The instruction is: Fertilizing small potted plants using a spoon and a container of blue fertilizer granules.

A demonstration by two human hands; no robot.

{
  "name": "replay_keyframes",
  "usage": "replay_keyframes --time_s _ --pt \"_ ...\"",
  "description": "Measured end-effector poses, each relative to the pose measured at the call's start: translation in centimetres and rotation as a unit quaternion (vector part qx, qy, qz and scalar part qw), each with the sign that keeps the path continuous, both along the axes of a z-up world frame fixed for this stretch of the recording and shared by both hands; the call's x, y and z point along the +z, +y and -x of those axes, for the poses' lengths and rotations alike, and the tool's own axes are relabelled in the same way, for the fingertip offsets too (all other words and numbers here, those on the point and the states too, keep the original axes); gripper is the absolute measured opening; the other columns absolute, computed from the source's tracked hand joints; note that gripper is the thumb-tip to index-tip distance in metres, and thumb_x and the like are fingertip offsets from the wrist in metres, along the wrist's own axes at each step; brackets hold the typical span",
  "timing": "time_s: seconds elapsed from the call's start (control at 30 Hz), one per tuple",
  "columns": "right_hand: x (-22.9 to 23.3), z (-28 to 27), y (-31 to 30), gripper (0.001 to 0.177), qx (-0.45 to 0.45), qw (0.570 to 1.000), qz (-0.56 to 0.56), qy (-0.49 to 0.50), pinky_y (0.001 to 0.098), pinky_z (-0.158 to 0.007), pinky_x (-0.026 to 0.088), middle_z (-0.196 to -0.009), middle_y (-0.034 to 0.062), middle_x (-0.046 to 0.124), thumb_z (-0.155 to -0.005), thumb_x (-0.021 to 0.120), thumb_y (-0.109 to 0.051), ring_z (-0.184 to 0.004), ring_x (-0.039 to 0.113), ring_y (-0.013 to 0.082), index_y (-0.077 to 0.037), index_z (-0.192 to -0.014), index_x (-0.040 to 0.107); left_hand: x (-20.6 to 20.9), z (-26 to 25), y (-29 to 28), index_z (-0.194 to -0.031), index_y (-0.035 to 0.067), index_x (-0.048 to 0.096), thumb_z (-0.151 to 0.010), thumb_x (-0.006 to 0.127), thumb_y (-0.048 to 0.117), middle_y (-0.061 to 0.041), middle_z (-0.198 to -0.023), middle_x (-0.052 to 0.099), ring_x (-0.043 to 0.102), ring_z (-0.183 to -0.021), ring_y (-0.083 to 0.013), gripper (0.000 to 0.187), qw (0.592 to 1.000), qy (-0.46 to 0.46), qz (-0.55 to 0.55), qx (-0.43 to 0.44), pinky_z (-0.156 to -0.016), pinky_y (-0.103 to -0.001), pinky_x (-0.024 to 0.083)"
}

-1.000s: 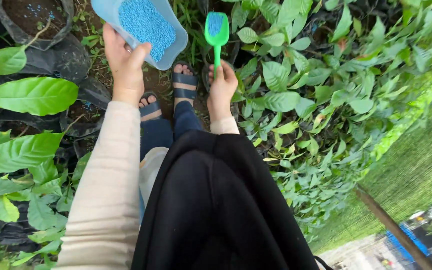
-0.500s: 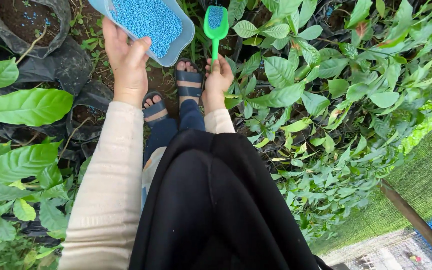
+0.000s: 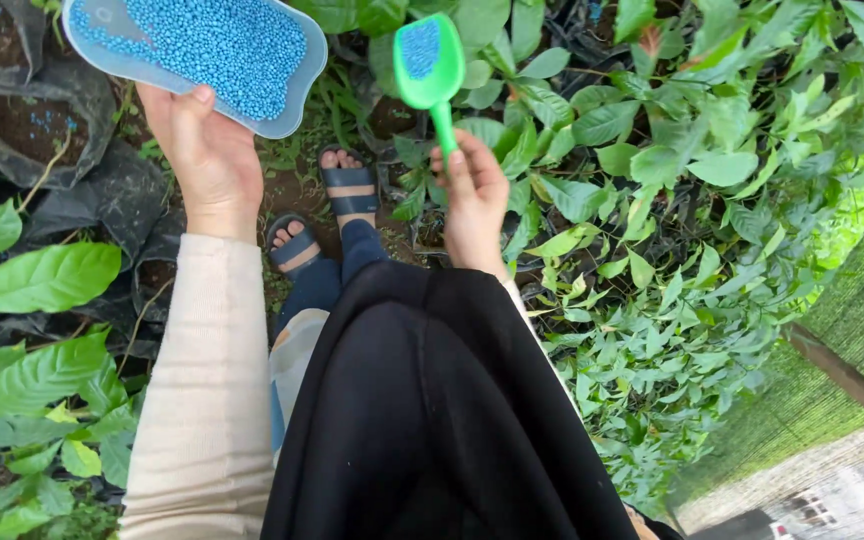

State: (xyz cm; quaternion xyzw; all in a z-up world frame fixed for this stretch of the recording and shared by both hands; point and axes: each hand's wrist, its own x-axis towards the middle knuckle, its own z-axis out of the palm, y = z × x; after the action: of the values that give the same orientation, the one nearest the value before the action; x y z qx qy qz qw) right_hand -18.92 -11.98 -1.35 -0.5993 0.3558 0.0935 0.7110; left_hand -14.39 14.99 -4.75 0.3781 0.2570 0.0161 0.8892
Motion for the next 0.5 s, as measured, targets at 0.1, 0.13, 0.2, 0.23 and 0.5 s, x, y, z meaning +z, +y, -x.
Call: replay_keyframes --time_s 0.1,0.13,0.2,0.23,0.5 --pt "1.4 -3.4 -4.6 0.028 0.025 0.998 0.052 -0.029 0.0242 -0.078 0.050 -0.104 0.0047 0.073 -0.107 0.060 -0.010 -0.090 0.064 0.0096 0.000 -0.132 0.063 0.5 -1.7 -2.3 -0.158 0.006 0.030 -0.096 0.068 0.014 -0.012 -0.151 0.048 0.049 -0.138 -0.0290 0.073 0.999 -0.001 0.033 -0.007 -0.119 -0.049 0.045" --pt "1.1 -4.4 -6.3 0.027 0.043 0.994 0.089 -0.047 0.0241 -0.077 0.049 -0.104 0.0044 0.073 -0.107 0.059 -0.009 -0.089 0.063 0.0095 0.000 -0.132 0.063 0.7 -2.3 -3.1 -0.159 0.007 0.030 -0.097 0.068 0.014 -0.012 -0.153 0.048 0.049 -0.139 -0.0282 0.073 0.999 -0.004 0.038 -0.009 -0.121 -0.047 0.044" --pt "-0.3 -6.2 -9.6 0.027 0.053 0.988 0.129 -0.064 0.0240 -0.076 0.049 -0.103 0.0041 0.073 -0.107 0.058 -0.008 -0.089 0.063 0.0093 0.000 -0.132 0.064 1.1 -3.6 -4.9 -0.160 0.007 0.029 -0.097 0.068 0.014 -0.011 -0.155 0.048 0.048 -0.141 -0.0274 0.074 0.999 -0.007 0.047 -0.019 -0.122 -0.045 0.043" --pt "-1.4 -6.9 -11.0 0.025 0.074 0.982 0.152 -0.080 0.0247 -0.079 0.049 -0.104 0.0038 0.073 -0.108 0.058 -0.006 -0.091 0.063 0.0097 0.001 -0.131 0.064 1.3 -4.1 -5.5 -0.160 0.007 0.030 -0.097 0.067 0.014 -0.011 -0.154 0.048 0.049 -0.139 -0.0274 0.073 0.998 -0.011 0.054 -0.026 -0.121 -0.045 0.043" --pt "-11.0 -9.3 -15.7 0.020 0.178 0.966 0.184 -0.034 0.0265 -0.083 0.055 -0.098 0.0024 0.074 -0.102 0.060 0.001 -0.090 0.067 0.0105 0.000 -0.121 0.068 0.8 -6.4 -7.5 -0.158 0.006 0.033 -0.097 0.070 0.016 -0.012 -0.151 0.049 0.050 -0.136 -0.0278 0.072 0.996 0.005 0.042 -0.081 -0.118 -0.045 0.044"
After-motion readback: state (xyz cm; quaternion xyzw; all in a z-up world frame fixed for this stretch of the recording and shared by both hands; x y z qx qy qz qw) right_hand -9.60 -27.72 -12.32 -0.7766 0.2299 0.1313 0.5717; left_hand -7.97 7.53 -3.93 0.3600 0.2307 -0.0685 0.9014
